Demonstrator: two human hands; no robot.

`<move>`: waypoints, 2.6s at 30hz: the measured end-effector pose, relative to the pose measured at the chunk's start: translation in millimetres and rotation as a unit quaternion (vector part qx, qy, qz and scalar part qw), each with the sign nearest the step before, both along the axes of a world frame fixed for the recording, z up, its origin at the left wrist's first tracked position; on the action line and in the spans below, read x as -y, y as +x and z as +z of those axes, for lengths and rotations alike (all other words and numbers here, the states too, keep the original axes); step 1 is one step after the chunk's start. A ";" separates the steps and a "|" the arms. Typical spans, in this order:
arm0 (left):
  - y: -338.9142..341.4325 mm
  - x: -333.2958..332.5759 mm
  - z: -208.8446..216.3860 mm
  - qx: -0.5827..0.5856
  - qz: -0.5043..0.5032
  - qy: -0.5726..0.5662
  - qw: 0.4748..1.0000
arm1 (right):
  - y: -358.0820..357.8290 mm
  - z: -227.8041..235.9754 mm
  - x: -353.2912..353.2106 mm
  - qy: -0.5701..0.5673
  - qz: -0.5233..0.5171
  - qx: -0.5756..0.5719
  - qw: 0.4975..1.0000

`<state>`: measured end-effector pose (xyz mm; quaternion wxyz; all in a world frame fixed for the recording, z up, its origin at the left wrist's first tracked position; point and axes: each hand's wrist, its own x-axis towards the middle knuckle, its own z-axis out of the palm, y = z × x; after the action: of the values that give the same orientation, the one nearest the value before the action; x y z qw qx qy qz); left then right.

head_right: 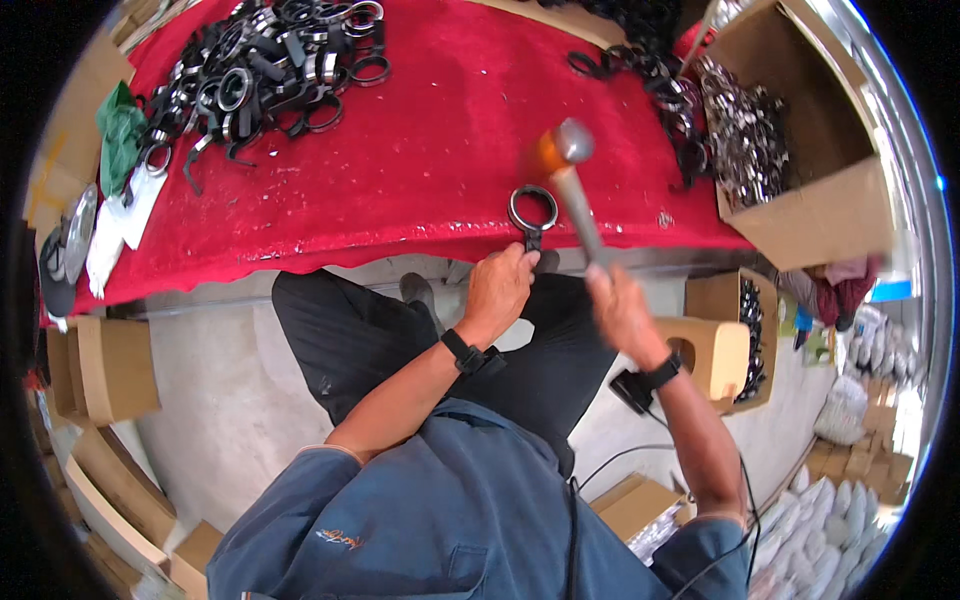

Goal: Manually assembling metal hose clamp components using a rubber mallet.

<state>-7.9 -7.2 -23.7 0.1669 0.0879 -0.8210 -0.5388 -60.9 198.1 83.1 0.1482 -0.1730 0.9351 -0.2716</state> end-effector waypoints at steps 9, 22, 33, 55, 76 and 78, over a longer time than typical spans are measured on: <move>2.1 10.8 -20.9 0.029 -0.054 0.134 0.989 | 48.6 53.9 3.0 -0.341 -0.195 0.125 0.911; 30.2 37.7 -1.7 0.036 -0.013 0.069 0.997 | 81.7 7.8 -12.9 -0.228 -0.098 0.065 0.966; 21.9 31.7 -9.1 0.009 0.013 0.016 1.000 | 70.6 29.4 20.2 -0.145 0.024 -0.086 0.985; -51.7 330.2 163.9 -0.071 0.259 0.051 0.962 | 89.6 -82.8 -72.7 -0.281 -0.238 0.125 0.921; -311.9 -117.8 119.3 -0.017 -0.276 -0.350 0.895 | 81.4 -126.1 -73.1 -0.462 -0.312 0.077 0.827; -321.0 -149.4 97.7 -0.024 -0.290 -0.404 0.868 | 81.9 -128.5 -75.8 -0.483 -0.322 0.061 0.812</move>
<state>-328.9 142.1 74.1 0.0442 -0.2420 -0.9511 -0.1866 21.0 273.9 -45.4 0.0062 0.1060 0.6751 -0.7300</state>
